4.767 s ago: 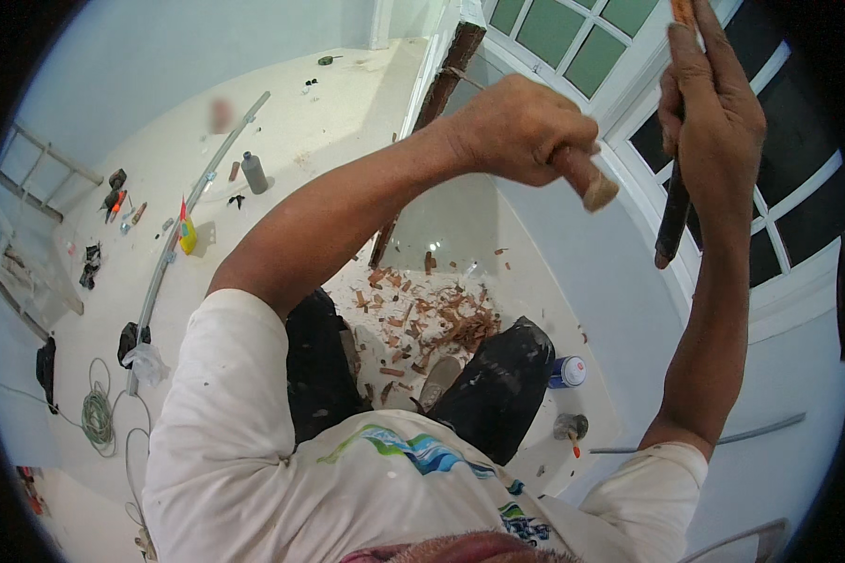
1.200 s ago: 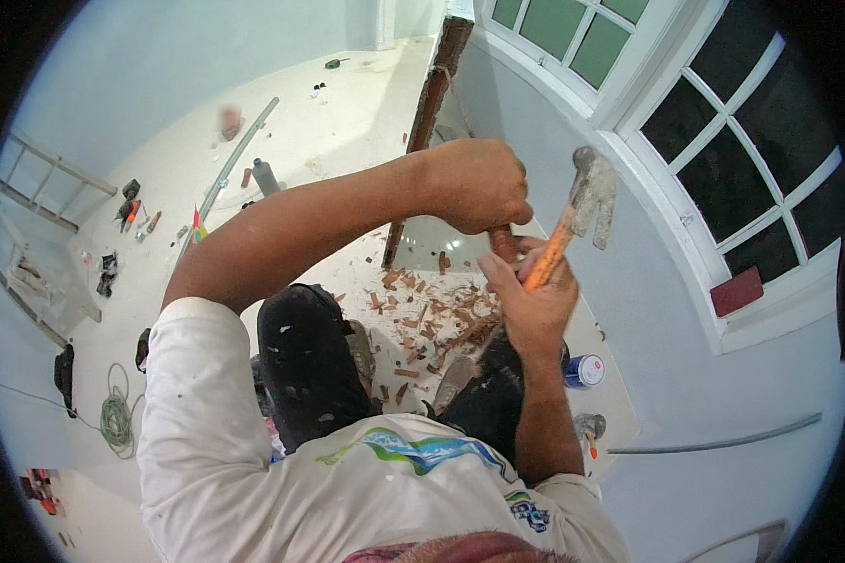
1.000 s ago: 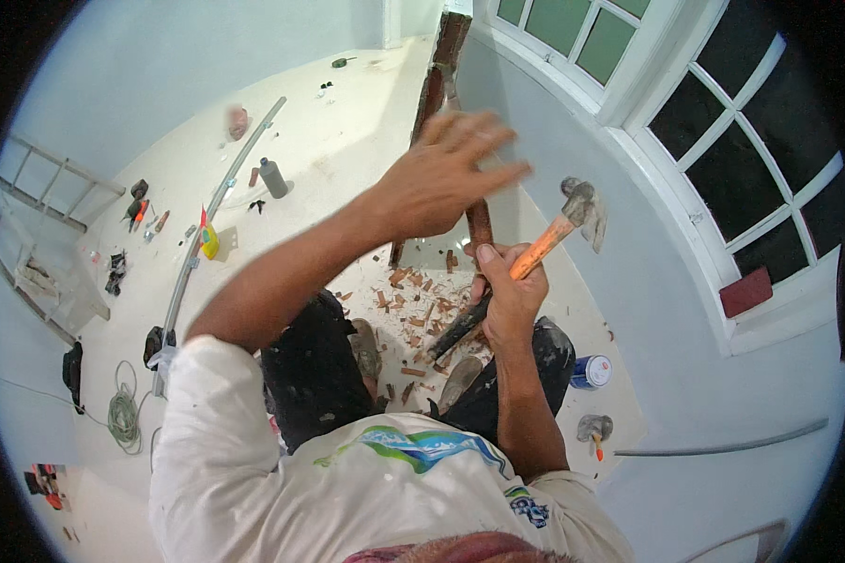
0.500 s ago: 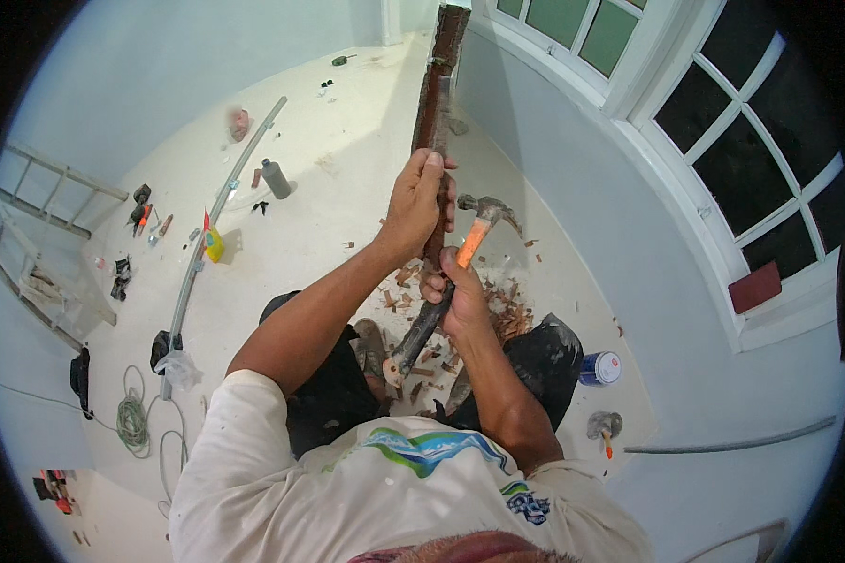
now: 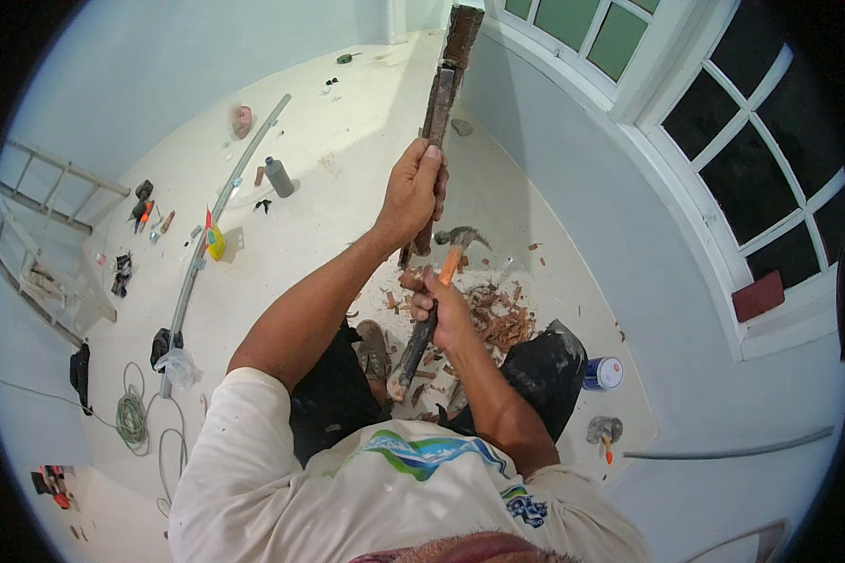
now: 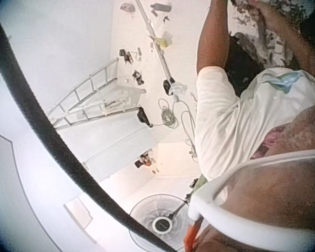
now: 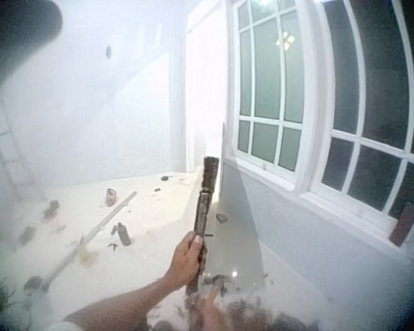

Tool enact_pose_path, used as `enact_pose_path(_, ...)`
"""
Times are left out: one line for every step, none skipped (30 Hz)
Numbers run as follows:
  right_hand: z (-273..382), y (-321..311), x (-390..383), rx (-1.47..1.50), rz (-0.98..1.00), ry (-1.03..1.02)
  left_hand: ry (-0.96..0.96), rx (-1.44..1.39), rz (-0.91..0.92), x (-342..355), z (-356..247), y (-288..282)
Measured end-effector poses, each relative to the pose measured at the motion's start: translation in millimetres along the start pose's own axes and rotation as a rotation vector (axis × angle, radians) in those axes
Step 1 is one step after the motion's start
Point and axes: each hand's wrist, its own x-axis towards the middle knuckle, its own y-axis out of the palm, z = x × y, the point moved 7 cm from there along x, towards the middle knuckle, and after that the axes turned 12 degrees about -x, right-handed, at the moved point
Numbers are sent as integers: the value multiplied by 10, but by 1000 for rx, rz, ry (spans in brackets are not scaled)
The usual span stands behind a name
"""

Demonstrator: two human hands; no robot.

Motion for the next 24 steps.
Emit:
enact_pose_path(-84,-65,7,11,10,24,-6,-22,-2,6,18,-15)
enact_pose_path(-139,-78,-7,21,23,55,15,13,-3,17,-11,-14)
enact_pose_path(-193,-88,-18,32,35,86,35,47,-4,37,-44,-15)
enact_pose_path(-243,-97,-22,43,47,116,55,81,-4,55,-75,-11)
enact_pose_path(-285,-102,-17,63,54,145,51,65,-8,75,-72,-12)
enact_pose_path(-327,-105,-10,83,61,174,48,48,-11,97,-66,-6)
enact_pose_path(-372,-106,-5,103,68,202,44,32,-14,116,-62,-6)
enact_pose_path(-427,-141,-14,77,-19,247,60,37,-16,133,-42,-26)
enact_pose_path(-496,-166,-25,52,-106,292,75,43,-19,145,-9,-54)
enact_pose_path(-569,-186,-41,26,-193,337,91,49,-22,159,15,-86)
enact_pose_path(-613,-203,-56,76,-219,343,93,41,-16,186,41,-100)
enact_pose_path(-679,-233,-66,126,-244,348,95,33,-10,216,58,-130)
enact_pose_path(-753,-261,-63,177,-269,353,97,26,-5,229,83,-156)
enact_pose_path(-821,-277,-40,357,-340,398,92,16,-5,250,102,-150)
enact_pose_path(-781,-278,2,376,-288,355,87,6,-5,271,120,-142)
enact_pose_path(-731,-282,39,395,-235,313,82,-3,-5,296,137,-130)
enact_pose_path(-673,-263,44,412,-184,278,95,-26,-4,305,169,-120)
enact_pose_path(-556,-162,86,382,-132,248,104,-40,-3,302,190,-110)
enact_pose_path(-373,99,96,432,187,270,113,-54,-2,298,206,-108)
enact_pose_path(-85,462,-45,484,507,288,105,-53,-10,280,226,-129)
enact_pose_path(174,813,-295,529,831,297,99,-52,-15,262,215,-128)
enact_pose_path(185,847,-353,746,516,352,97,-50,-20,255,201,-145)
enact_pose_path(175,801,-347,683,547,285,122,-29,-14,278,162,-107)
enact_pose_path(80,722,-291,621,573,220,143,-9,-12,279,139,-94)
